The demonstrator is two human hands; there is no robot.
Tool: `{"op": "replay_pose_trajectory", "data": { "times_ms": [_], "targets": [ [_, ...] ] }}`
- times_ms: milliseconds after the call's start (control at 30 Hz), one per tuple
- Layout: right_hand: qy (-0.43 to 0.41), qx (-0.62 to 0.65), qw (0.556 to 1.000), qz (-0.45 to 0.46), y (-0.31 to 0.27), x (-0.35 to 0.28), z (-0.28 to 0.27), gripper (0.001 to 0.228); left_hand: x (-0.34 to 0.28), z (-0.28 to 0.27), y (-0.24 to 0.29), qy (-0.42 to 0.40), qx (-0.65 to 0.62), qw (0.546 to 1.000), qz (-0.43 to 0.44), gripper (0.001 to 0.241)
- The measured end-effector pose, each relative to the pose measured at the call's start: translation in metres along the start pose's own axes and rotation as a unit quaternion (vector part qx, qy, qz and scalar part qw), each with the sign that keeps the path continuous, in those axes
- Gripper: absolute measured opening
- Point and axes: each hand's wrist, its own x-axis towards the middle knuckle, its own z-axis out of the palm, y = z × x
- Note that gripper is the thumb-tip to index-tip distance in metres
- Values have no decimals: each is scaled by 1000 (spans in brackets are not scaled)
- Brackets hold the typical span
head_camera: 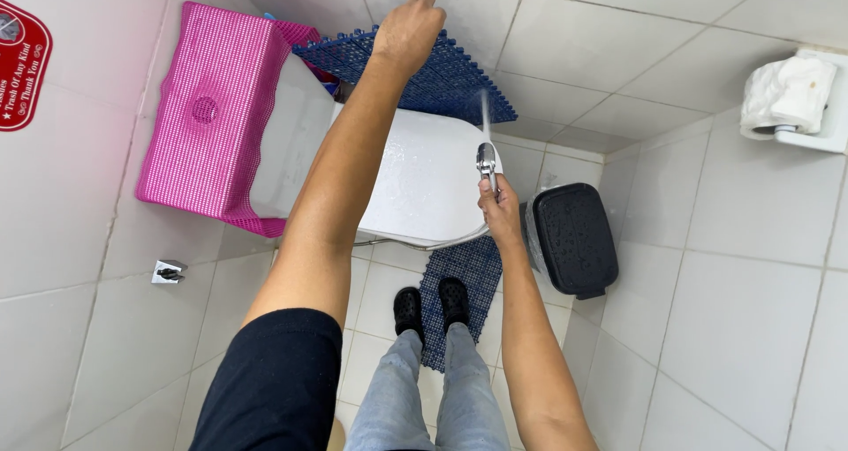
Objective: Washing and rinsing plastic bathroom mats in a bathroom using a hand-held shower head.
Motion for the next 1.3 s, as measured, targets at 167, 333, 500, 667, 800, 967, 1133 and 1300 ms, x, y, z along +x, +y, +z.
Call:
{"op": "replay_pose_trajectory", "data": {
  "times_ms": [167, 333, 500, 667, 800, 967, 1133, 1300],
  "targets": [
    [18, 27, 998, 55, 9, -7, -8, 44, 3, 1, 0, 18, -1, 1000, 11, 17],
    [-12, -18, 999, 34, 1, -13, 15, 44, 6, 3, 0, 25, 7, 999, 19, 13],
    [-56, -47, 997, 21, -6, -14, 48, 49, 6, 5, -2, 13, 12, 1000, 18, 17],
    [-85, -65, 994, 27, -23, -16, 71, 51, 2, 2, -3, 0, 11, 1000, 14, 17],
    [-104, -95, 990, 10, -33, -13, 83, 52, 0, 9, -3, 2, 5, 1000, 14, 16],
    [-110, -110, 987, 23, -30, -10, 82, 53, 0, 8, -4, -4, 4, 1000, 12, 17],
    [-102, -123, 987, 35, -22, -9, 80, 54, 5, 15, -9, 9, 12, 1000, 14, 17],
    [-97, -112, 988, 50, -28, -7, 77, 53, 6, 11, -9, 2, 13, 1000, 14, 17]
  ]
}}
